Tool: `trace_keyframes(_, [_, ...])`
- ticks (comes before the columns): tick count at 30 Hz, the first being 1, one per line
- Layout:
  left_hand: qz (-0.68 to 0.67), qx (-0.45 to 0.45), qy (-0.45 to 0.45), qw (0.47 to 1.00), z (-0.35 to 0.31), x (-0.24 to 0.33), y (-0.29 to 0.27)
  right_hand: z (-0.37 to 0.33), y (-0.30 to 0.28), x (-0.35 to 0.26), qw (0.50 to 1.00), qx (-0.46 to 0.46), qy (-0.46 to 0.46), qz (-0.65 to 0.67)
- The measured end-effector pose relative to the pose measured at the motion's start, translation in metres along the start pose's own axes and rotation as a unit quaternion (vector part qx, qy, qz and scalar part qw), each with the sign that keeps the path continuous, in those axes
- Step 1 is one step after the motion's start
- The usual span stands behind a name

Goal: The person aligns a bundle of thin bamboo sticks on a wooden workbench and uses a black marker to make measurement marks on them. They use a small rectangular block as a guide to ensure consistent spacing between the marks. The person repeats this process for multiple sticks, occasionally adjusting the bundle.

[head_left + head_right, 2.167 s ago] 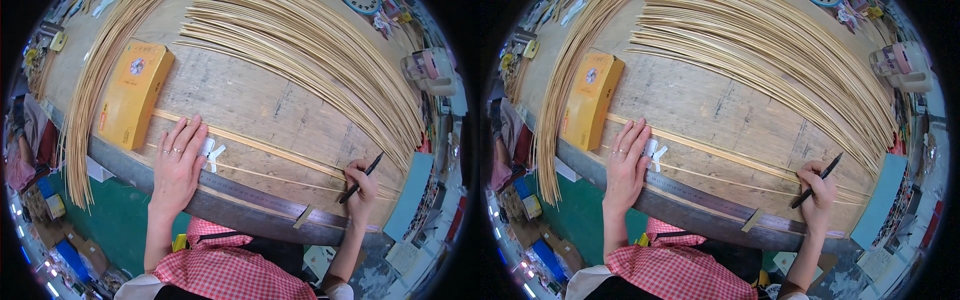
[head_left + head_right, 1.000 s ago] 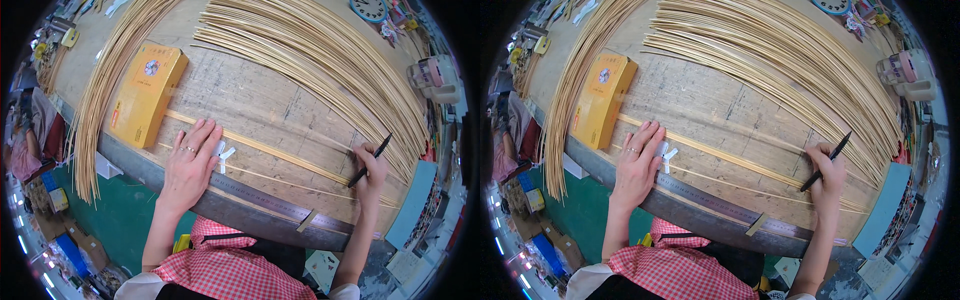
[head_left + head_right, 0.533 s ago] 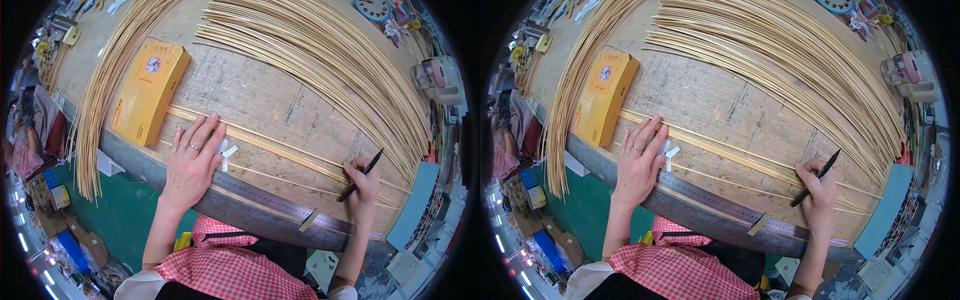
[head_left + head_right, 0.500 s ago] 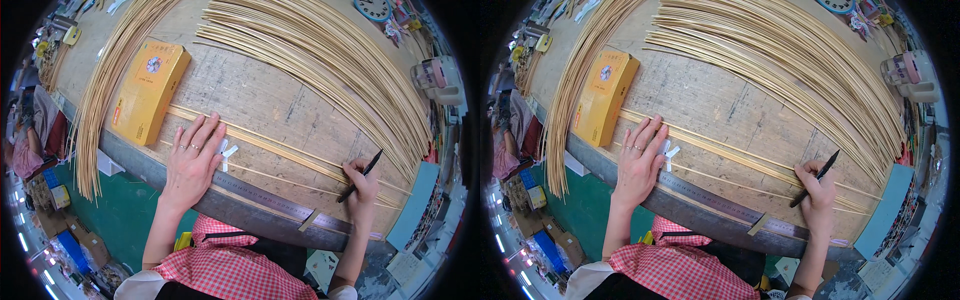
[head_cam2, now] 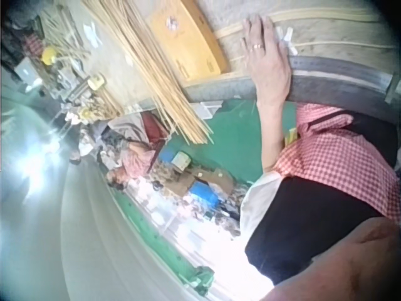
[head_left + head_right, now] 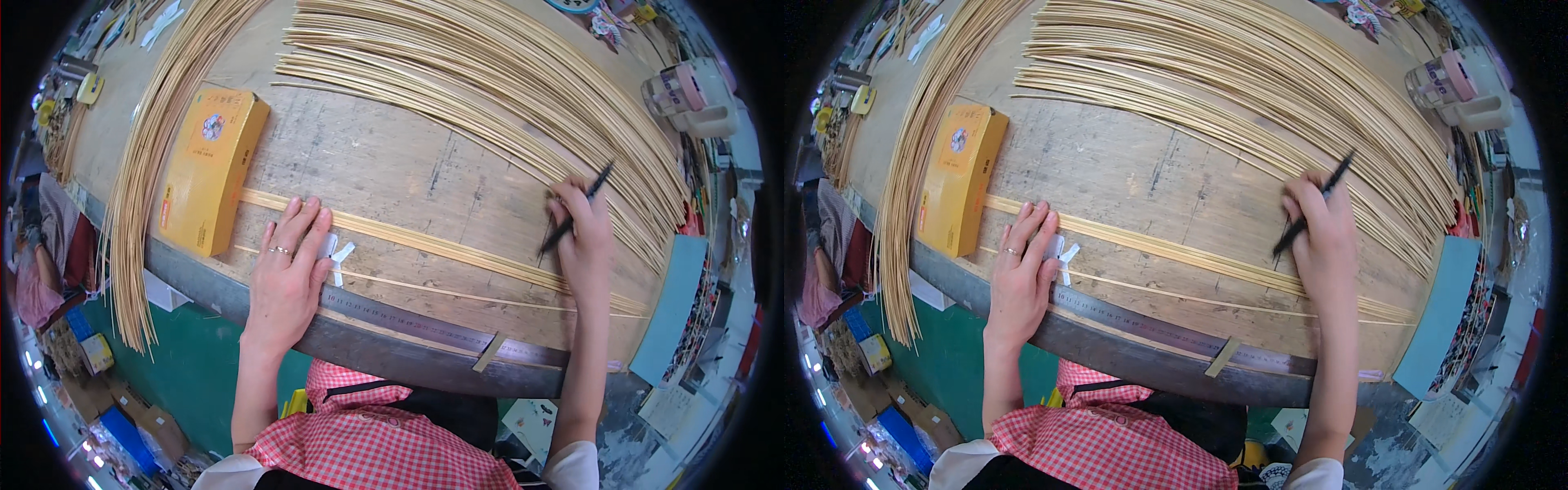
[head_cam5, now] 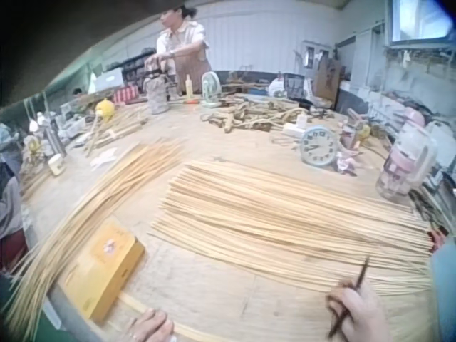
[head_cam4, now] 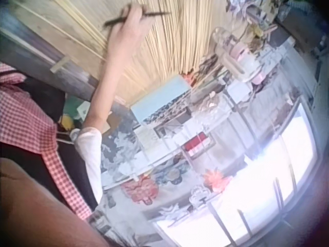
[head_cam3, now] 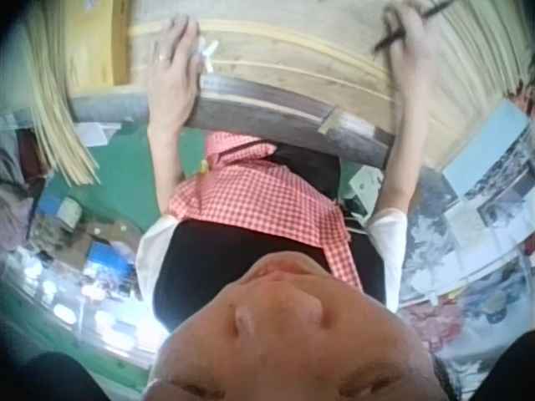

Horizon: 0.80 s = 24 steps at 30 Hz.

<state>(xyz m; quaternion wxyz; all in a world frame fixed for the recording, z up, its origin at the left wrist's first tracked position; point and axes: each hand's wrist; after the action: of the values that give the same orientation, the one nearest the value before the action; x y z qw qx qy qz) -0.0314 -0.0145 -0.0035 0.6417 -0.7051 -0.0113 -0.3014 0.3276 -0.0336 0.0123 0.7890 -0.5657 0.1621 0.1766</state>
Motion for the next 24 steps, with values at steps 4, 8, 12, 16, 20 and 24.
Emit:
trace_keyframes(4, [0.001,0.001,0.006,1.000,0.002,0.001,0.000,0.017,0.004,0.006,0.998,-0.041,-0.001,-0.050])
trace_keyframes(8, [-0.002,0.007,0.004,1.000,0.000,0.001,-0.001,0.012,-0.002,0.006,0.998,-0.056,0.025,-0.028])
trace_keyframes(12, [0.003,0.010,0.007,1.000,0.001,0.000,-0.001,-0.006,-0.020,0.006,0.996,-0.054,0.005,0.066])
trace_keyframes(16, [0.009,0.011,0.006,1.000,0.001,-0.001,-0.002,-0.026,-0.027,0.008,0.994,-0.090,-0.025,0.056])
trace_keyframes(20, [0.012,0.009,0.002,1.000,0.001,0.000,-0.003,-0.045,-0.028,0.012,0.988,-0.120,0.009,0.094])
trace_keyframes(24, [0.012,0.010,0.006,1.000,0.001,0.001,-0.003,-0.050,-0.030,0.007,0.989,-0.130,0.005,0.077])
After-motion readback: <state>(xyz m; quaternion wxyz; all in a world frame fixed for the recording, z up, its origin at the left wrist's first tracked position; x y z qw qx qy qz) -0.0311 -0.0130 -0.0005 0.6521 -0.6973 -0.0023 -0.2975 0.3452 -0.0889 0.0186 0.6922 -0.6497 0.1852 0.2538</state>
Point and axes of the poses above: each hand's wrist, its own z-axis towards the middle knuckle, its own y-axis out of the palm, x = y × z, and after that the axes turned 2 degrees about -y, right-handed
